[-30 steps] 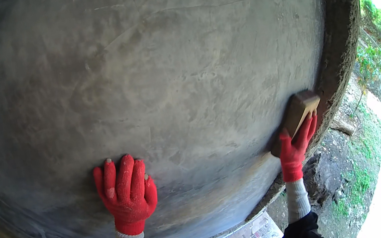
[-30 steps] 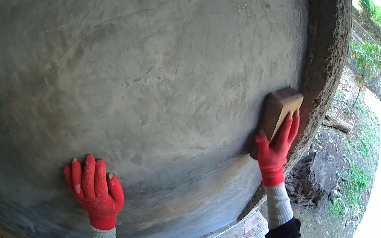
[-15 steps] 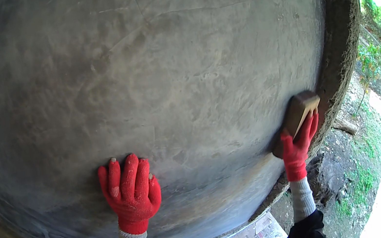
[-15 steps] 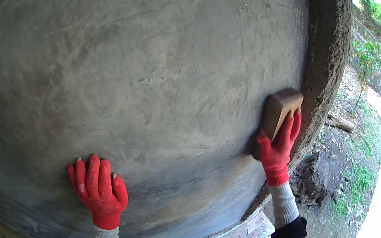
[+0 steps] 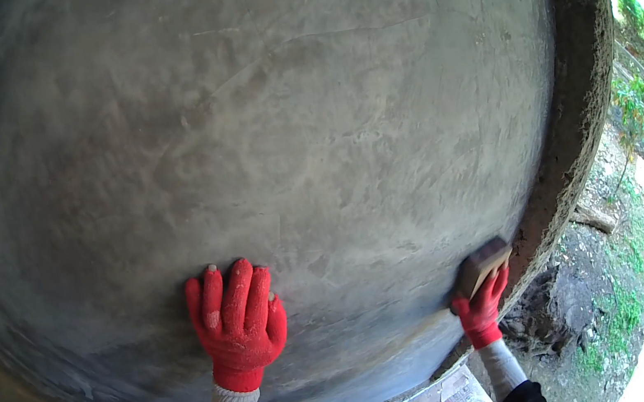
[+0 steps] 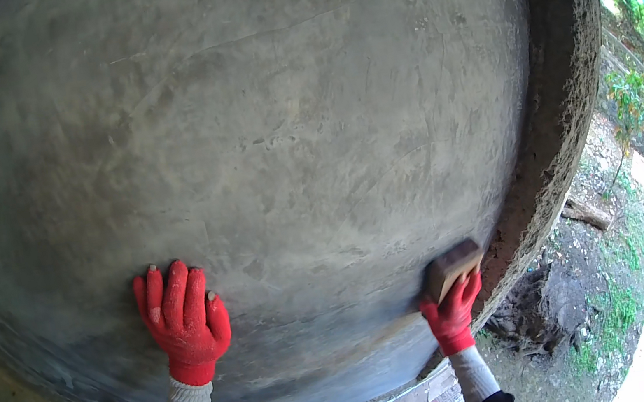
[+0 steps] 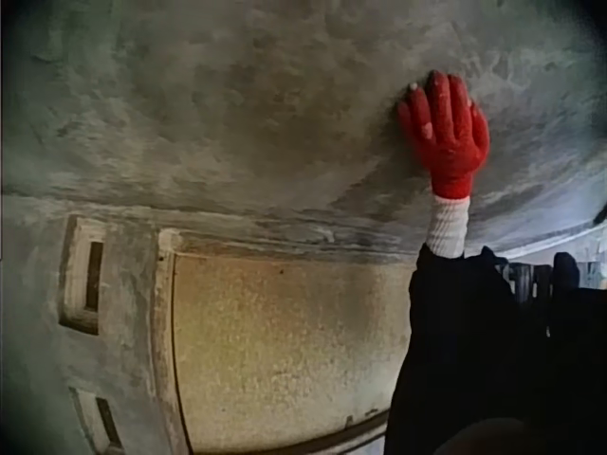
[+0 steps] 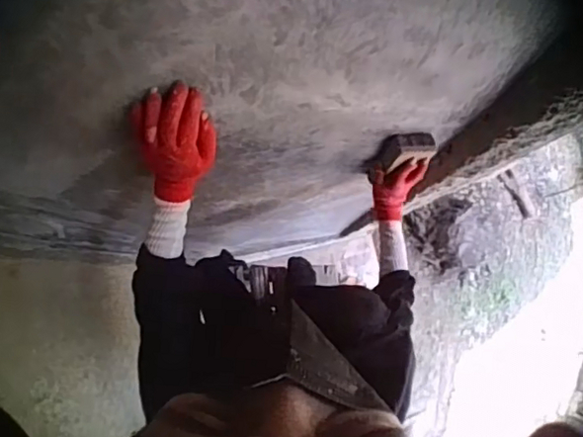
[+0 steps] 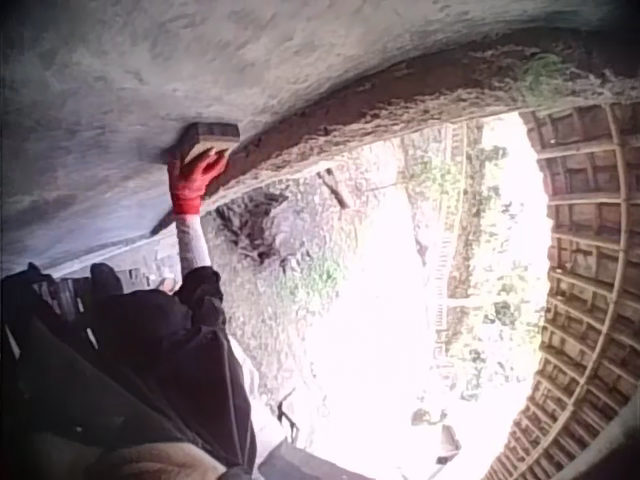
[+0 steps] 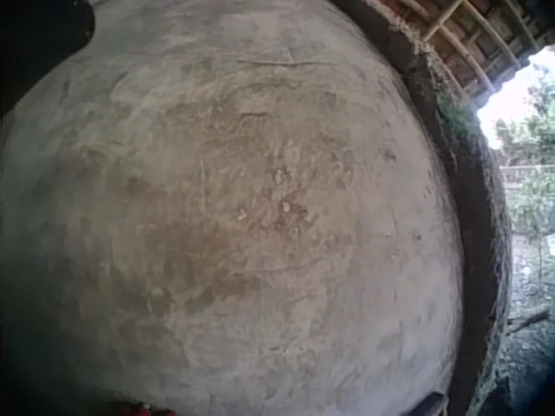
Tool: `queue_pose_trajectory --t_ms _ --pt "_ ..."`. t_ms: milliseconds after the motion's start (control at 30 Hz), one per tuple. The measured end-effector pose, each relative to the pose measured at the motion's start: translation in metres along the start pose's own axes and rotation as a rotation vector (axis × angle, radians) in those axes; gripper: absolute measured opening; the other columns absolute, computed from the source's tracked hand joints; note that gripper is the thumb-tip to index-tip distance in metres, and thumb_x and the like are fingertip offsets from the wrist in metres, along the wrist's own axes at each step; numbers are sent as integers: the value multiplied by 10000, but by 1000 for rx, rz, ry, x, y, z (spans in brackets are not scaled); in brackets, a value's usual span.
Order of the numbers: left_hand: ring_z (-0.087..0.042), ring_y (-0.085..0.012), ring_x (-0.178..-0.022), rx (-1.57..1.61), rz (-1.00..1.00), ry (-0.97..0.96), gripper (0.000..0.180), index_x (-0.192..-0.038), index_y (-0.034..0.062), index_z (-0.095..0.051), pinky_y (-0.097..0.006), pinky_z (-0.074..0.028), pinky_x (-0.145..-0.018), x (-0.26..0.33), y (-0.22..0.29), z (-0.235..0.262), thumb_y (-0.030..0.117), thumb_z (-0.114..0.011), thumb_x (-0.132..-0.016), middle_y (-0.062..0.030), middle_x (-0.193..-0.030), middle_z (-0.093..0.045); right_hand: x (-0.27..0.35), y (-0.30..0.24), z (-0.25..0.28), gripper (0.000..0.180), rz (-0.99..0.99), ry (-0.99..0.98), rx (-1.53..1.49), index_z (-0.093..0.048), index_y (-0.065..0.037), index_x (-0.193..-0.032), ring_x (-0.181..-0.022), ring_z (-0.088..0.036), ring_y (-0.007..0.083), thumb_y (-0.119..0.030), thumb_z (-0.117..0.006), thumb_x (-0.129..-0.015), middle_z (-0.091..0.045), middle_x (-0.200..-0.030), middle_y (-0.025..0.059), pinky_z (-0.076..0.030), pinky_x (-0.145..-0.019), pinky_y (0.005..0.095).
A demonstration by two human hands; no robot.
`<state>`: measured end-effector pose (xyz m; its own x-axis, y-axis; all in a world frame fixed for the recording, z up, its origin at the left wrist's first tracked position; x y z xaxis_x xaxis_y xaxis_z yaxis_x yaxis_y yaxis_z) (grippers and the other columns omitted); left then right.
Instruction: The person rubs a sanding block against a concrete wall using a circular motion while wearing red gloves.
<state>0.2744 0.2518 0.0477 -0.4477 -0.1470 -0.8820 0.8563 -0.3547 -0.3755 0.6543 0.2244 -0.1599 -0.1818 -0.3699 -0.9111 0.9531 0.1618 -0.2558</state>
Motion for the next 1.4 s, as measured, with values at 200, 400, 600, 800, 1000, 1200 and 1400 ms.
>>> queue_pose_trajectory --t_ms 200,400,600,800,1000,1200,1400 --pt "-478 -369 -1107 -33 46 14 290 -1004 60 -655 -571 -348 -971 1 -2 4 177 -577 -751 -88 -1155 -585 -152 -27 36 917 -103 242 -109 -196 -48 -1466 -1365 -201 433 -290 -702 -741 -141 -1489 265 -226 -1093 481" --pt "-476 -378 -1113 -28 41 18 299 -1011 57 -651 -576 -343 -975 -3 0 1 185 -566 -754 -95 -1160 -584 -33 -8 2 943 -91 175 -55 -136 -42 -1471 -1334 -206 504 -429 -648 -780 -128 -1464 327 -220 -1068 560" --pt "-464 -382 -1117 -35 33 20 317 -1040 50 -634 -577 -347 -970 -7 0 -2 183 -555 -763 -101 -1174 -566 51 14 -13 994 -98 -24 -53 -109 -92 -1474 -1282 -245 544 -306 -712 -714 -159 -1418 357 -284 -1014 598" --pt "-453 -382 -1119 -65 36 6 326 -1056 49 -625 -582 -349 -966 -5 0 1 185 -552 -769 -100 -1192 -540 -145 -12 39 891 -48 270 -84 -253 -47 -1444 -1325 -260 445 -186 -737 -709 -187 -1471 274 -275 -1066 486" --pt "-431 -420 -1148 -66 8 -24 335 -1081 -9 -589 -599 -319 -1000 1 -5 7 171 -509 -809 -165 -1205 -525 -76 -12 9 914 -232 229 -148 -218 -23 -1448 -1349 -212 449 -306 -713 -733 -159 -1481 273 -225 -1090 497" --pt "-427 -431 -1154 -54 -10 -35 334 -1076 -17 -583 -608 -310 -1003 -2 -1 2 184 -489 -826 -173 -1226 -509 74 5 -28 987 -156 49 -22 -80 -68 -1480 -1312 -215 532 -360 -678 -750 -122 -1446 341 -236 -1054 574" --pt "-389 -463 -1186 -108 -54 -65 357 -1096 -55 -549 -619 -291 -1003 -2 0 -2 182 -464 -843 -225 -1248 -479 -78 -18 21 901 -209 216 -135 -203 -70 -1471 -1364 -221 422 -212 -689 -726 -160 -1487 248 -230 -1094 459"
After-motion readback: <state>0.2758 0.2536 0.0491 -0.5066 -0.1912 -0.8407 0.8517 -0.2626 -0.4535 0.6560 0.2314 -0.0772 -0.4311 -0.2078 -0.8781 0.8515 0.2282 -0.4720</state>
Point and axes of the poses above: each hand's wrist, its own x-axis away from the middle knuckle, its own z-axis out of the back of the hand, y = z × x, the point moved 2 cm from there along -x, towards the middle knuckle
